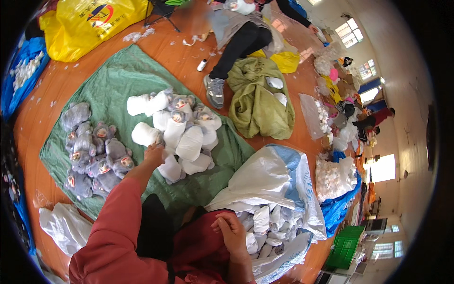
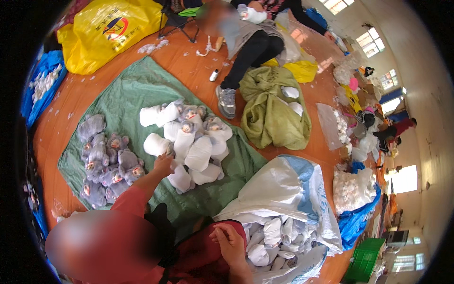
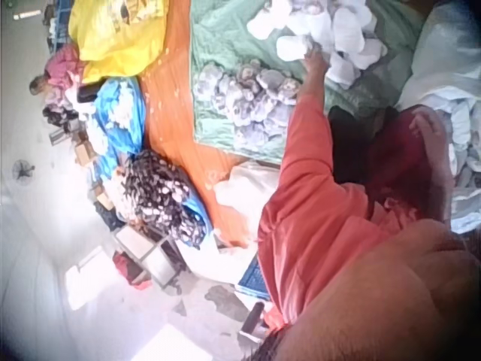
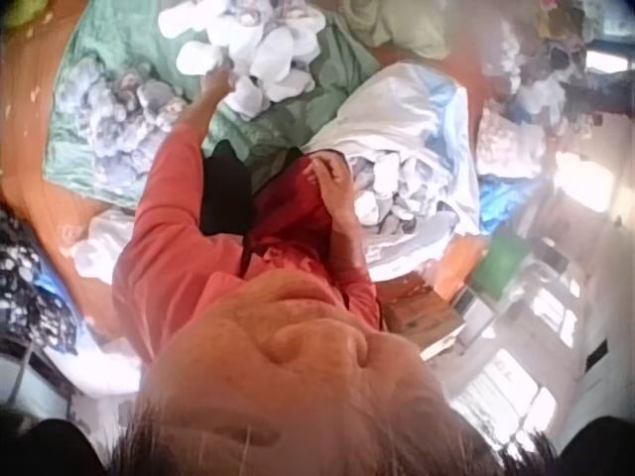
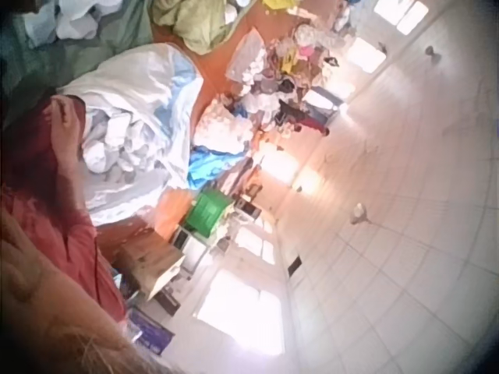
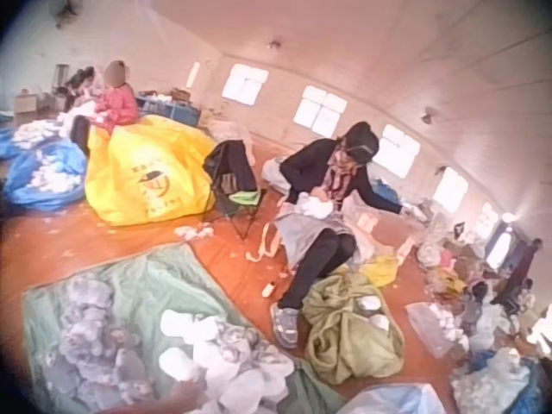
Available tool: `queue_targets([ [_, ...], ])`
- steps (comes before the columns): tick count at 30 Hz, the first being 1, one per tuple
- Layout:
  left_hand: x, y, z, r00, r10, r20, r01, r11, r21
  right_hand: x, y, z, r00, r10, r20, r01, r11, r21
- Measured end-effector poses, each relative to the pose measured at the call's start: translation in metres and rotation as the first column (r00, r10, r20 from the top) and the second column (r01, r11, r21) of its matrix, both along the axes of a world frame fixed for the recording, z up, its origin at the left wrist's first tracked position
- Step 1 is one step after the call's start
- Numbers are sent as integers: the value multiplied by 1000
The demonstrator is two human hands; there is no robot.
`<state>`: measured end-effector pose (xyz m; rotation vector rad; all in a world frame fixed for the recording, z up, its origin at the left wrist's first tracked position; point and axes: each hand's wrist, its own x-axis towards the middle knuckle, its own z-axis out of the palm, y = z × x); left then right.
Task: The person sits on the floor and repeatedly stuffs white filling into small grey plush toy shells by hand, then places the finished stuffed toys onto a green mat. The person handles the filling and plush shells one at a time.
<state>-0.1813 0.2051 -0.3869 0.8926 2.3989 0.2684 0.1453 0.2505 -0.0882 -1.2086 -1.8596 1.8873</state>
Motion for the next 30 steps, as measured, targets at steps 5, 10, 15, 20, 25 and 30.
queue_targets([
  [5,5,-23,-61,991,-74,115,61,992,113,1,3,4,999,48,15,-47,998,-28],
  [10,18,-46,-2,974,-95,205,54,979,197,2,1,-3,998,40,-53,-42,998,-53],
  [15,9,-76,96,939,77,334,-222,878,423,-2,-4,-10,989,95,-114,-89,994,56],
  [20,21,-107,232,617,65,784,-706,485,516,-10,-7,-15,949,234,-209,-135,906,402],
  [25,68,-154,329,397,-143,907,-750,519,410,-11,-32,1,898,338,-283,-38,698,715],
  [30,125,-198,355,180,-96,979,-718,667,198,8,-74,5,771,412,-486,15,751,660],
])
